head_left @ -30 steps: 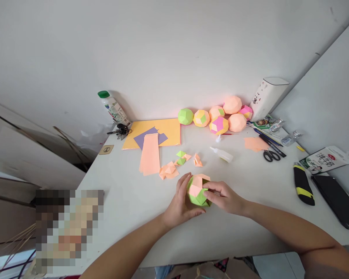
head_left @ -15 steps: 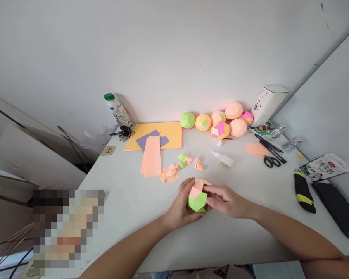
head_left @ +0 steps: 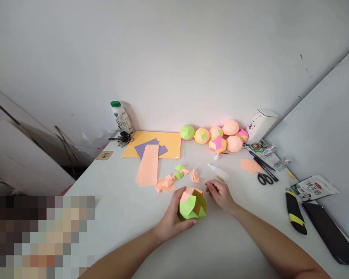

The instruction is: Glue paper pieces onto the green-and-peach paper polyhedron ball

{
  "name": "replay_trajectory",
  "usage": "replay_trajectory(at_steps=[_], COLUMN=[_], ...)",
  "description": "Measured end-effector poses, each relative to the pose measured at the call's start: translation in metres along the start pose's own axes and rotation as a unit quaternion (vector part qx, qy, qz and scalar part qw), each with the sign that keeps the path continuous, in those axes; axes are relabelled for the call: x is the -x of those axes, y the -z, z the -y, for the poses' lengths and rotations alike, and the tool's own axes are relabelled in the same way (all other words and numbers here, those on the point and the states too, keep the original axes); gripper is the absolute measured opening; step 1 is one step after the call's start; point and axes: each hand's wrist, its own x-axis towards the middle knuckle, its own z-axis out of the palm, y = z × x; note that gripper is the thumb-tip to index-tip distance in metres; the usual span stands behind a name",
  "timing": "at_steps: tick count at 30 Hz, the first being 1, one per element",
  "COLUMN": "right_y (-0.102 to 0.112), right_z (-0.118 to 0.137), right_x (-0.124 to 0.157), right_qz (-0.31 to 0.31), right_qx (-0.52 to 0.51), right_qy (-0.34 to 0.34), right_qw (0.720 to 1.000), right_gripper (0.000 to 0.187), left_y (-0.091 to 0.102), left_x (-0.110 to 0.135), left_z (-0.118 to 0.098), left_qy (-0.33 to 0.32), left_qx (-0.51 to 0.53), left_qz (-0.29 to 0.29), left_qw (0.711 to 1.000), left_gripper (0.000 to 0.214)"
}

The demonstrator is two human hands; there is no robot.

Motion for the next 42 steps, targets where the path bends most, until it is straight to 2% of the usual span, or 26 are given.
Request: replay_trajectory(at_steps=[2, 5, 8, 12, 15, 18, 22, 24, 25, 27, 29, 32, 42], right_y=[0.003, 0.015, 0.026, 0.029, 0.029, 0.036, 0.058, 0.067, 0.071, 0.072, 0.069, 0.06, 0.049], right_z=[-0.005, -0.012, -0.027, -0.046, -0.046, -0.028, 0.024, 0.055, 0.07, 0.095, 0.112, 0.12, 0.11], right_x=[-0.001, -0.007, -0.017, -0.025, -0.027, -0.029, -0.031, -0.031, -0.031, -0.029, -0.027, -0.025, -0.022], right_qz=[-0.018, -0.08, -0.131, -0.135, -0.144, -0.136, -0.098, -0.048, -0.014, 0.051, 0.068, 0.061, 0.105], right_qx=[0.03, 0.087, 0.125, 0.108, 0.066, 0.001, -0.091, -0.225, -0.256, -0.283, -0.287, -0.266, -0.207], right_qy=[0.023, 0.032, -0.003, -0.072, -0.091, -0.091, -0.062, -0.001, 0.015, 0.026, 0.031, 0.032, 0.039], right_qw=[0.999, 0.992, 0.983, 0.982, 0.983, 0.987, 0.989, 0.973, 0.966, 0.957, 0.955, 0.962, 0.972], right_gripper=[0.025, 0.017, 0.025, 0.033, 0.036, 0.041, 0.035, 0.03, 0.028, 0.025, 0.021, 0.019, 0.022], left_y=[0.0, 0.0, 0.001, 0.002, 0.002, 0.003, 0.004, 0.004, 0.005, 0.005, 0.005, 0.005, 0.006], left_x=[0.0, -0.001, -0.002, -0.001, -0.001, -0.002, -0.003, -0.004, -0.004, -0.005, -0.005, -0.004, -0.004], left_z=[-0.001, -0.003, -0.004, -0.002, -0.001, -0.001, -0.002, -0.003, -0.003, -0.003, -0.003, -0.003, -0.008], left_qy=[0.0, -0.002, -0.001, -0.007, -0.012, -0.029, -0.061, -0.073, -0.078, -0.091, -0.105, -0.114, -0.116], left_qx=[0.006, 0.018, 0.016, 0.006, -0.001, -0.018, -0.048, -0.054, -0.057, -0.069, -0.081, -0.094, -0.106], left_qz=[-0.002, 0.001, 0.008, 0.009, 0.012, 0.016, 0.024, 0.029, 0.028, 0.023, 0.024, 0.033, 0.047], left_qw=[1.0, 1.0, 1.0, 1.0, 1.0, 0.999, 0.997, 0.995, 0.995, 0.993, 0.991, 0.989, 0.986], left_gripper=[0.092, 0.091, 0.09, 0.09, 0.092, 0.091, 0.091, 0.09, 0.089, 0.089, 0.089, 0.089, 0.09])
